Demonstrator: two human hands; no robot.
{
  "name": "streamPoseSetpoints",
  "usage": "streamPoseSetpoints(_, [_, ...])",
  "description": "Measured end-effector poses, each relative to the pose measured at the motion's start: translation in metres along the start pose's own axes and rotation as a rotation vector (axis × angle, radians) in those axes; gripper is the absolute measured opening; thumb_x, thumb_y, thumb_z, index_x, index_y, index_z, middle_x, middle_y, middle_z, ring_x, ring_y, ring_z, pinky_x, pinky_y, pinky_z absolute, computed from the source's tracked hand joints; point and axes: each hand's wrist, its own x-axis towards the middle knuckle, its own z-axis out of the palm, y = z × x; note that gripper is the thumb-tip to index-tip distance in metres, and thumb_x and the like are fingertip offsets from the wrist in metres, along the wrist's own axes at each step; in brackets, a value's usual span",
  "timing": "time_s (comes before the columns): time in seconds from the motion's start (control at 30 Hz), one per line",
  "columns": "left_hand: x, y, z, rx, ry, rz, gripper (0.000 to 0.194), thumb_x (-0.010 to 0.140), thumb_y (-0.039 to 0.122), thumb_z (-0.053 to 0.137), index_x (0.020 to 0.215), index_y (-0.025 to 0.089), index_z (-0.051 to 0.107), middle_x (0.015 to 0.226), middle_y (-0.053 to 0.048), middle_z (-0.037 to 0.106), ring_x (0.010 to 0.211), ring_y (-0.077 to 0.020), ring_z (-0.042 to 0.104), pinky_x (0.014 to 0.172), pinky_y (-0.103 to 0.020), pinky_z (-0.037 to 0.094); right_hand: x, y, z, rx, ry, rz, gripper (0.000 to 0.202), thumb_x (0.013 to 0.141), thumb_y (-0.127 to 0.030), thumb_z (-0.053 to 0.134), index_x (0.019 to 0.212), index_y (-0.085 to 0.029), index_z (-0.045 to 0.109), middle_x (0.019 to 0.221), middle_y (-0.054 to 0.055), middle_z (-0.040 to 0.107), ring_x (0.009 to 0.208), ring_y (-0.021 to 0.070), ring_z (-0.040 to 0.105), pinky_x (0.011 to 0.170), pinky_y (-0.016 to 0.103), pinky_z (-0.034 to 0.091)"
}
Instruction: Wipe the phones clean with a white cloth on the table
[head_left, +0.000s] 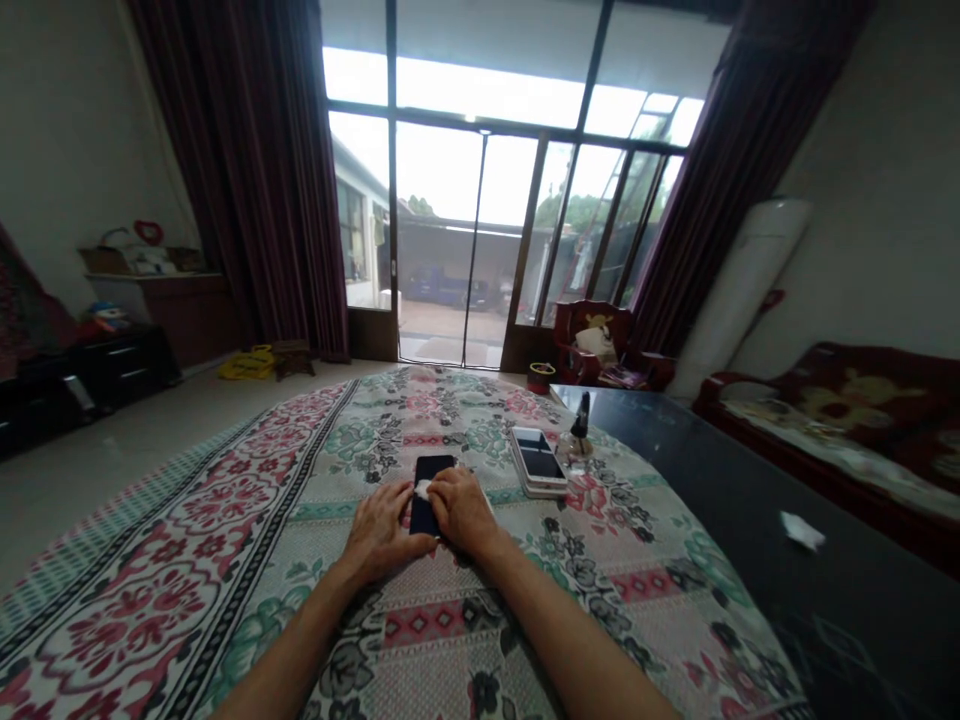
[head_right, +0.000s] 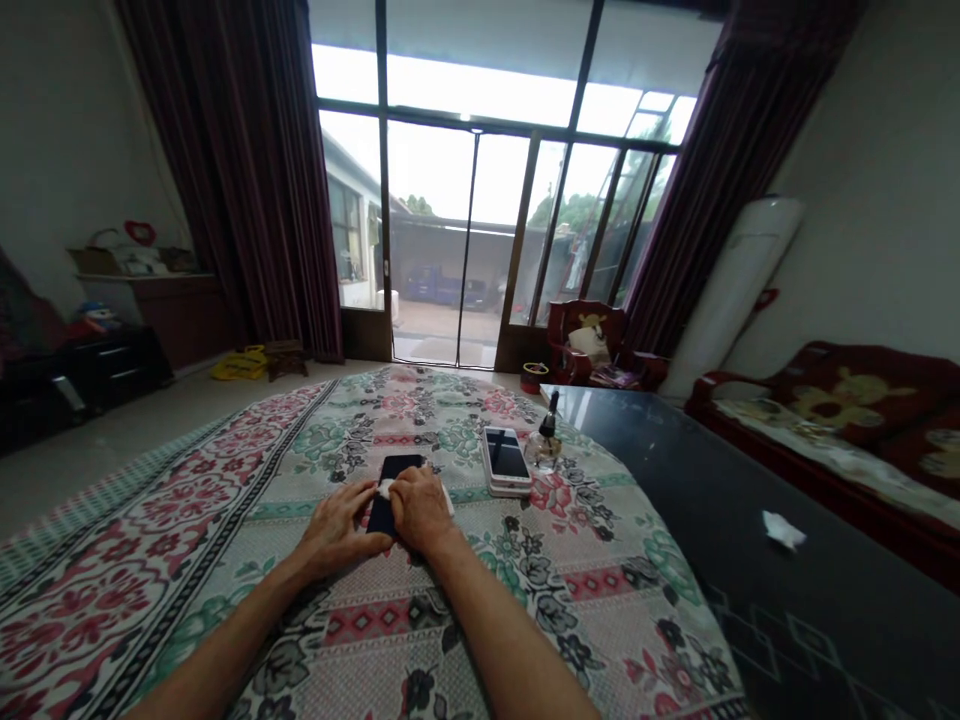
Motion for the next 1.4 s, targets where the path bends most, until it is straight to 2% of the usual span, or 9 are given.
streamPoseSetpoints(0.23, [-0.001,-0.003,0.006,0.023,0.019,0.002,0.076,0.066,0.045,0.067,0.134,0.015,0.050,0.143,-0.013,0.046,0.134,-0.0303,0.038,0.110,-0.042,0.028,-0.030,-0.014,-0.014,0.092,-0.008,-0.069,0.017,0.084,-0.013,0.054,0.085,-0.020,0.069,0.095,0.004,0.064,0.092,0.0175,0.054,0.086,0.030,0.040])
streamPoseSetpoints(0.37, [0.000,-0.006,0.009,0.020,0.021,0.015,0.074,0.069,0.045,0.064,0.135,0.015,0.048,0.144,-0.013,0.045,0.133,-0.0284,0.038,0.111,-0.041,0.027,-0.032,-0.015,-0.012,0.140,-0.016,-0.103,0.017,0.080,-0.011,0.055,0.084,-0.018,0.071,0.095,0.004,0.065,0.091,0.0174,0.054,0.087,0.031,0.040])
streamPoseSetpoints(0.53, [0.000,-0.003,0.003,0.035,0.003,0.022,0.075,0.065,0.046,0.068,0.133,0.017,0.052,0.142,-0.012,0.046,0.132,-0.0303,0.039,0.109,-0.043,0.030,-0.005,-0.001,0.003,0.114,-0.013,-0.070,0.018,0.083,-0.014,0.053,0.085,-0.017,0.071,0.097,0.005,0.065,0.092,0.0171,0.054,0.089,0.031,0.039])
streamPoseSetpoints(0.8, [0.000,0.003,-0.005,0.010,-0.015,0.034,0.076,0.065,0.047,0.068,0.133,0.015,0.053,0.140,-0.013,0.049,0.130,-0.0320,0.042,0.107,-0.043,0.033,0.049,0.017,0.017,-0.035,-0.097,0.131,0.023,0.088,-0.018,0.050,0.093,-0.019,0.073,0.104,0.006,0.067,0.099,0.0185,0.055,0.090,0.029,0.039])
streamPoseSetpoints(1.03, [0.000,0.002,-0.005,0.005,-0.014,0.060,0.075,0.068,0.050,0.067,0.132,0.012,0.053,0.140,-0.014,0.049,0.129,-0.0317,0.043,0.107,-0.043,0.032,0.072,0.020,0.021,-0.085,-0.131,0.178,0.027,0.090,-0.018,0.045,0.088,-0.017,0.072,0.099,0.010,0.068,0.094,0.0210,0.057,0.086,0.032,0.040])
streamPoseSetpoints(1.17, [0.000,0.000,-0.003,0.021,-0.012,0.066,0.075,0.069,0.051,0.066,0.133,0.013,0.053,0.140,-0.014,0.049,0.128,-0.0320,0.043,0.107,-0.043,0.032,0.062,0.019,0.022,-0.077,-0.142,0.119,0.027,0.090,-0.015,0.043,0.093,-0.017,0.070,0.102,0.009,0.067,0.101,0.0194,0.056,0.093,0.030,0.037])
streamPoseSetpoints(1.3, [0.000,-0.002,-0.001,0.031,-0.012,0.058,0.074,0.070,0.050,0.065,0.133,0.014,0.053,0.141,-0.013,0.048,0.131,-0.0322,0.041,0.108,-0.044,0.031,0.039,0.013,0.015,-0.055,-0.141,0.052,0.028,0.090,-0.014,0.042,0.107,-0.017,0.064,0.115,0.008,0.063,0.108,0.0182,0.052,0.096,0.029,0.035])
streamPoseSetpoints(1.4, [-0.001,-0.003,0.001,0.027,-0.001,0.059,0.073,0.071,0.050,0.065,0.134,0.014,0.052,0.142,-0.013,0.047,0.131,-0.0317,0.041,0.108,-0.044,0.031,0.022,0.006,0.007,-0.036,-0.144,0.011,0.027,0.090,-0.015,0.040,0.107,-0.018,0.061,0.117,0.009,0.060,0.108,0.0193,0.050,0.095,0.032,0.037])
